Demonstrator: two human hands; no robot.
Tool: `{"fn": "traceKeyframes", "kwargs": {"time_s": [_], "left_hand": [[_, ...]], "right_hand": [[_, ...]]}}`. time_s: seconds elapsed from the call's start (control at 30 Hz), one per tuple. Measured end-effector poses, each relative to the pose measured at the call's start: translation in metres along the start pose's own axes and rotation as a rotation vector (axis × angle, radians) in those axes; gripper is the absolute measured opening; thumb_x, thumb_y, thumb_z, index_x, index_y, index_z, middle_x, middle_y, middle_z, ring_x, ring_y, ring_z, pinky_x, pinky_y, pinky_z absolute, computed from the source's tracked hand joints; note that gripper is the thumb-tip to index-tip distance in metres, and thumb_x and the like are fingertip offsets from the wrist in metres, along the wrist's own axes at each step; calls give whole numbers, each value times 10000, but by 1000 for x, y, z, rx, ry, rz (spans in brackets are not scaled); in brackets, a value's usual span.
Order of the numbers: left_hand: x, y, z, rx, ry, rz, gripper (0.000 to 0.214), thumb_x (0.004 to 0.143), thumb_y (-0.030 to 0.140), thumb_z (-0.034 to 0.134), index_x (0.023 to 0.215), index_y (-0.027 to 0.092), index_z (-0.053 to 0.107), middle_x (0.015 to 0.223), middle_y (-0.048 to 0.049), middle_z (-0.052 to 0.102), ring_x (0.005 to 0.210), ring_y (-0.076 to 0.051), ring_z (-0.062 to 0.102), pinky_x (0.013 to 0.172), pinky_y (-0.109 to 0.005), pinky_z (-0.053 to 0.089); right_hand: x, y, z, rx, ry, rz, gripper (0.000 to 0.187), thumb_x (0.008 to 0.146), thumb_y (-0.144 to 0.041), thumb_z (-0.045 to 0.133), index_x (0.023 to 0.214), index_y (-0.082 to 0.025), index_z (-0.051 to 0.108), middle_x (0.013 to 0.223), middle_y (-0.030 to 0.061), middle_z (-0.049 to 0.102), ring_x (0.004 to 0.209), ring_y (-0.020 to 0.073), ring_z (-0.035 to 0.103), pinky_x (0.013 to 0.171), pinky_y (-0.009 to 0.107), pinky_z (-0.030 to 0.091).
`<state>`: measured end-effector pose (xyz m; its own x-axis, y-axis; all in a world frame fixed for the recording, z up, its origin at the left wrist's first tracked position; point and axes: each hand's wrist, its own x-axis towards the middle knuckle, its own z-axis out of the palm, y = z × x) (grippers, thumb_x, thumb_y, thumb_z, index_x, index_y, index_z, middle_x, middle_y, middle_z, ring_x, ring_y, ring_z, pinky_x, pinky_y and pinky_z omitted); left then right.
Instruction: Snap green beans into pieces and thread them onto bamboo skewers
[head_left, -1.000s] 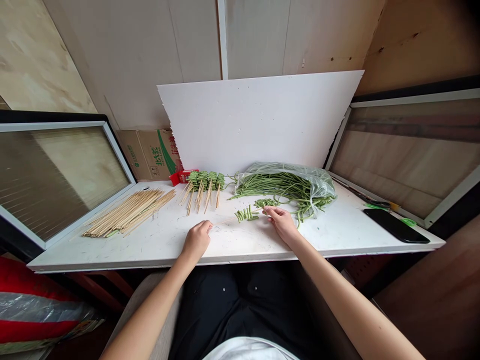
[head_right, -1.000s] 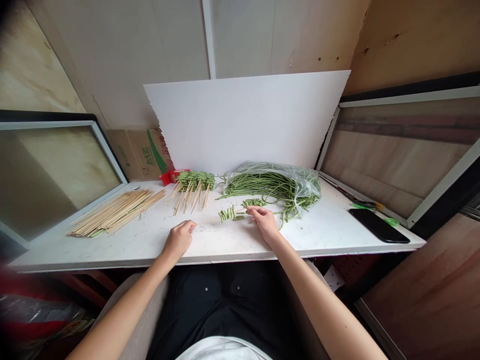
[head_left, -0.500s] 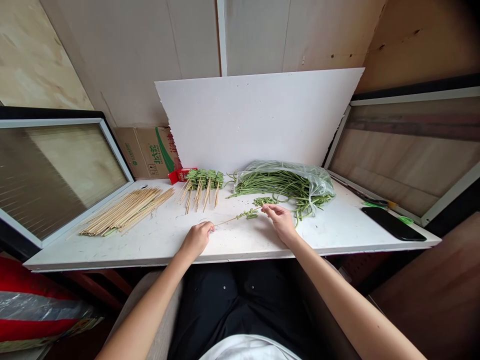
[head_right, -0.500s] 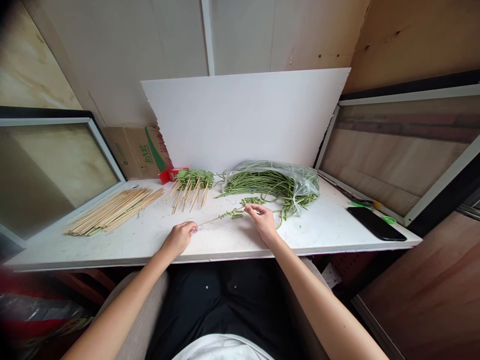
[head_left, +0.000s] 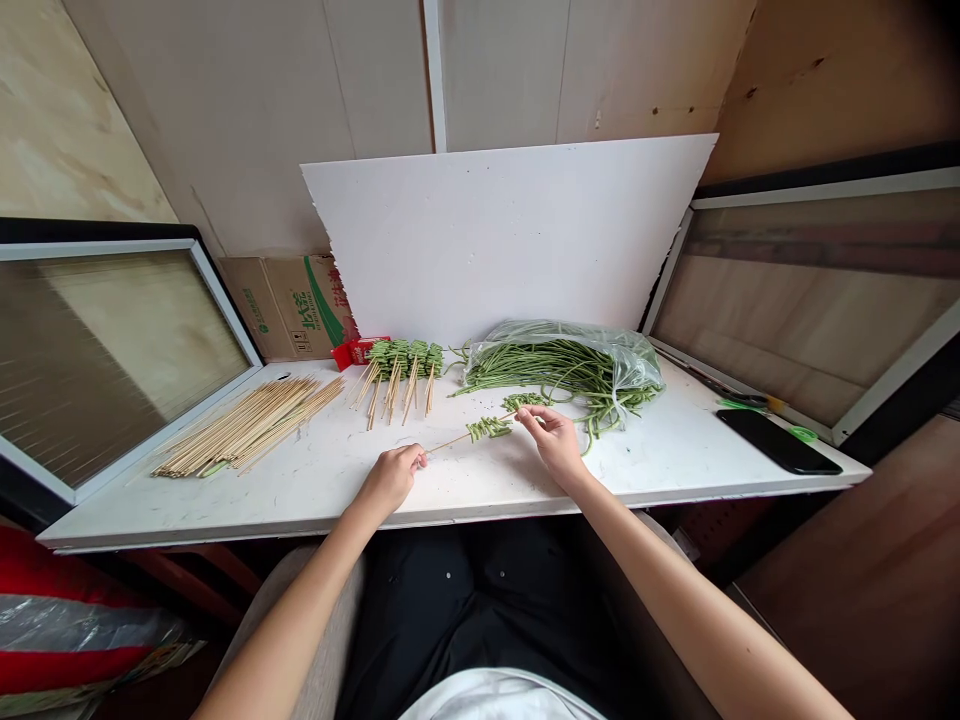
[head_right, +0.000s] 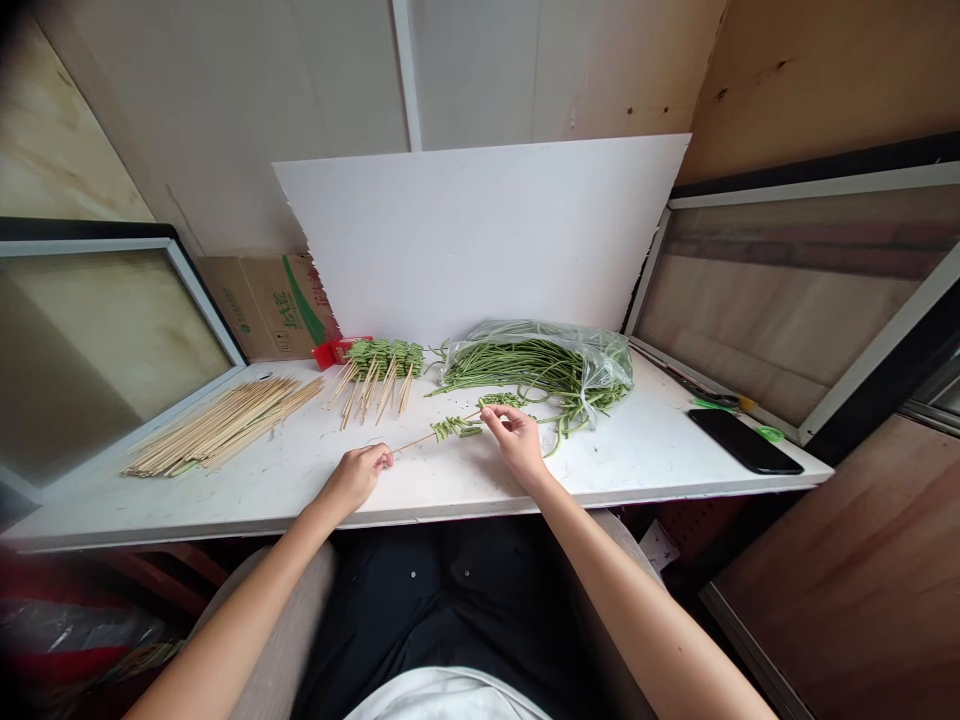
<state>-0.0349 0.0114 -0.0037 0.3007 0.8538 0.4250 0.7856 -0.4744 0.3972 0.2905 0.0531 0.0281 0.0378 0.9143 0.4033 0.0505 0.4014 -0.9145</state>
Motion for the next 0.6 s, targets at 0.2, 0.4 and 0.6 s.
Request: {"fn": "traceKeyframes", "kwargs": {"time_s": [0.2,0.4,0.6], "left_hand": [[0,1,0,18,8,-3,348,813,-53,470,909,205,685,843,-26,721,770,-175,678,714,-252,500],[0,2,3,21,-1,6,350,807,-55,461,905,205,674,857,-32,728,791,-179,688,717,-260,503],[1,3,3,-18,31,-15,283,846,-18,491,905,202,661,845,-28,721,765,-170,677,706,-258,494]], "right_hand": [[0,3,1,-38,10,-44,447,842,-654,710,977,-235,786,1100,107,768,1046,308,682,827,381,536],[-9,0,9,-109,-36,-102,380,856,-616,712,875,-245,790,1037,104,768,993,291,669,814,387,514],[-11,1,19,-38,-39,-16,432,829,-651,717,867,-223,761,1056,100,771,975,289,679,769,361,507]]}}
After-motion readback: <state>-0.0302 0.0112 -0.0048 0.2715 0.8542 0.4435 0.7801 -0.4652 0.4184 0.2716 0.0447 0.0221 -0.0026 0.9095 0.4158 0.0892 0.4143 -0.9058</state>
